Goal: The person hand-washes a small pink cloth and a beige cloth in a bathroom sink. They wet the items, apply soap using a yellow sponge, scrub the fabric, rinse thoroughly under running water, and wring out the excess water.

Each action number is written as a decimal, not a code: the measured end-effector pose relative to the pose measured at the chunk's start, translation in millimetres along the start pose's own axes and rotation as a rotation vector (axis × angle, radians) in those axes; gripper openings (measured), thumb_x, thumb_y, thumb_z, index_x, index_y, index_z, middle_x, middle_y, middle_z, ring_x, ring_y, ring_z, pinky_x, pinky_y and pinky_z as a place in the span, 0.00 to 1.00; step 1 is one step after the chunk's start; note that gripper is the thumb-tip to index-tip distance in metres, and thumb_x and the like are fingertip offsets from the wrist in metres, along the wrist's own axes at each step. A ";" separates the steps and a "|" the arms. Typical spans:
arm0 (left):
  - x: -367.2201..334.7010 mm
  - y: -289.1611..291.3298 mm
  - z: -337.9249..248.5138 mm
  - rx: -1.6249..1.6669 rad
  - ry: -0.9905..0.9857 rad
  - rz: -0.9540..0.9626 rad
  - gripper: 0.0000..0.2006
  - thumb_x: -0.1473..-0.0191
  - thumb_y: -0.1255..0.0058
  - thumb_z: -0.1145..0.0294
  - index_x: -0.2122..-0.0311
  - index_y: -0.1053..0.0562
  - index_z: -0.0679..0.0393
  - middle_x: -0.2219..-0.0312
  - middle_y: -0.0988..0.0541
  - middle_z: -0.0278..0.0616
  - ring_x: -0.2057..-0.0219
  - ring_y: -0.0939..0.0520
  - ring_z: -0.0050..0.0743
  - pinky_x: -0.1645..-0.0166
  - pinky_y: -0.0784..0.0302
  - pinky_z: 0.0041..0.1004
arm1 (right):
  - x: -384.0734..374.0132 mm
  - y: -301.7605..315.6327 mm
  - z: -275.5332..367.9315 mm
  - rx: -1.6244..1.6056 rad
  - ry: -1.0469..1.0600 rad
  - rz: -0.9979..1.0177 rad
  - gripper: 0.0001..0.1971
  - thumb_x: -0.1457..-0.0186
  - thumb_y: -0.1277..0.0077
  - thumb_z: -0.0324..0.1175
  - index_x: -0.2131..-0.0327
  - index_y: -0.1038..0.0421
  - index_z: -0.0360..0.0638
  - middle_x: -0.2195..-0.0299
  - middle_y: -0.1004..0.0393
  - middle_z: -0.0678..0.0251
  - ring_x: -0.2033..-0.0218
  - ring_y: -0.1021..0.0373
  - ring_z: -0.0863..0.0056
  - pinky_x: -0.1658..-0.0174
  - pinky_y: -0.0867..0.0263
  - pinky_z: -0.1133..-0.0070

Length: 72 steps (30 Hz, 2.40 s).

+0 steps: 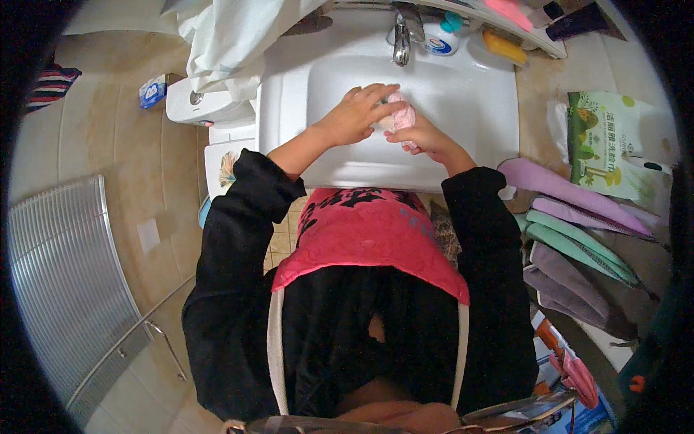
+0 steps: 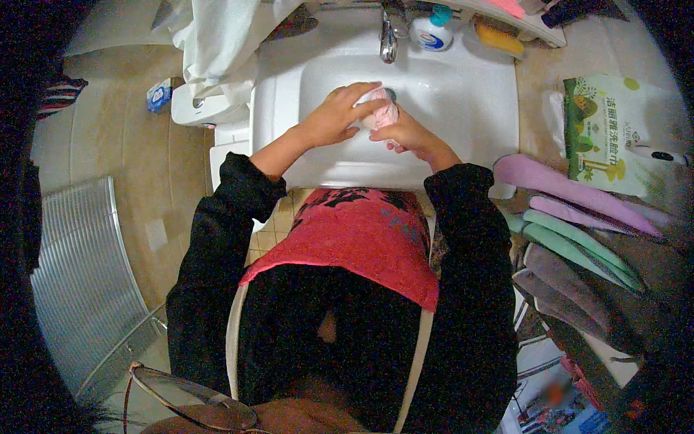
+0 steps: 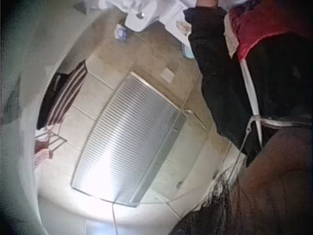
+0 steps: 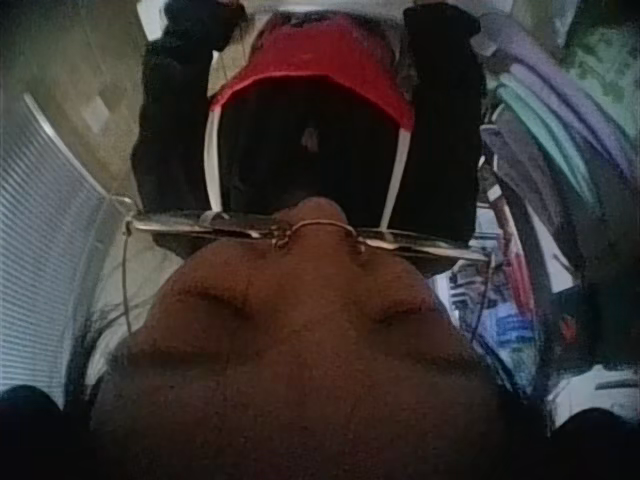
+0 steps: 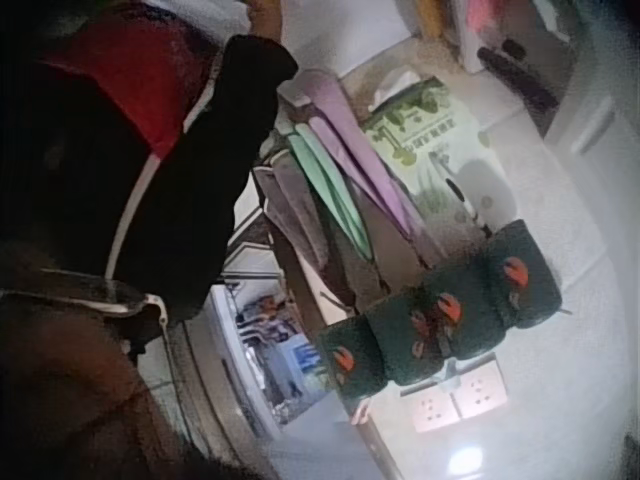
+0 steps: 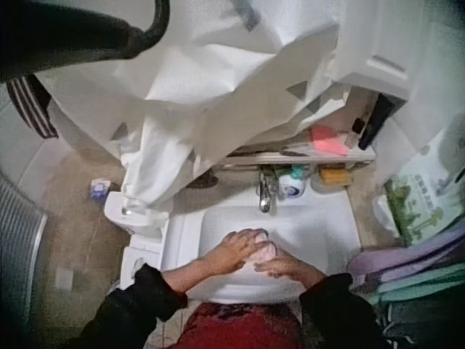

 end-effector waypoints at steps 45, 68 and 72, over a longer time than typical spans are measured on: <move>-22.1 5.5 -5.9 -0.063 0.068 -0.094 0.16 0.63 0.48 0.74 0.64 0.31 0.59 0.67 0.29 0.45 0.62 0.27 0.46 0.57 0.30 0.36 | 29.3 -22.3 19.1 -0.187 0.188 -0.017 0.17 0.55 0.49 0.31 0.60 0.39 0.39 0.73 0.34 0.67 0.77 0.36 0.81 0.76 0.40 0.84; 8.9 -41.1 -26.6 2.212 0.747 0.371 0.04 0.57 0.57 0.77 0.76 0.38 0.55 0.87 0.42 0.27 0.88 0.44 0.12 0.83 0.50 0.15 | 15.6 3.5 64.3 1.480 1.027 -0.364 0.11 0.60 0.48 0.35 0.68 0.31 0.48 0.76 0.32 0.70 0.74 0.31 0.69 0.73 0.34 0.74; 14.2 -35.6 -0.5 2.104 0.697 0.390 0.05 0.51 0.56 0.72 0.68 0.35 0.58 0.82 0.37 0.30 0.85 0.40 0.13 0.81 0.44 0.15 | 23.3 -1.5 57.7 1.436 0.951 -0.352 0.13 0.57 0.51 0.33 0.64 0.29 0.52 0.75 0.33 0.68 0.76 0.31 0.67 0.73 0.33 0.73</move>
Point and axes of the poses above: each hand's wrist, its own x-axis away from the middle knuckle, its own y-axis out of the back of the hand, z = x × y, the point moved 3 cm from there along -x, towards the middle knuckle
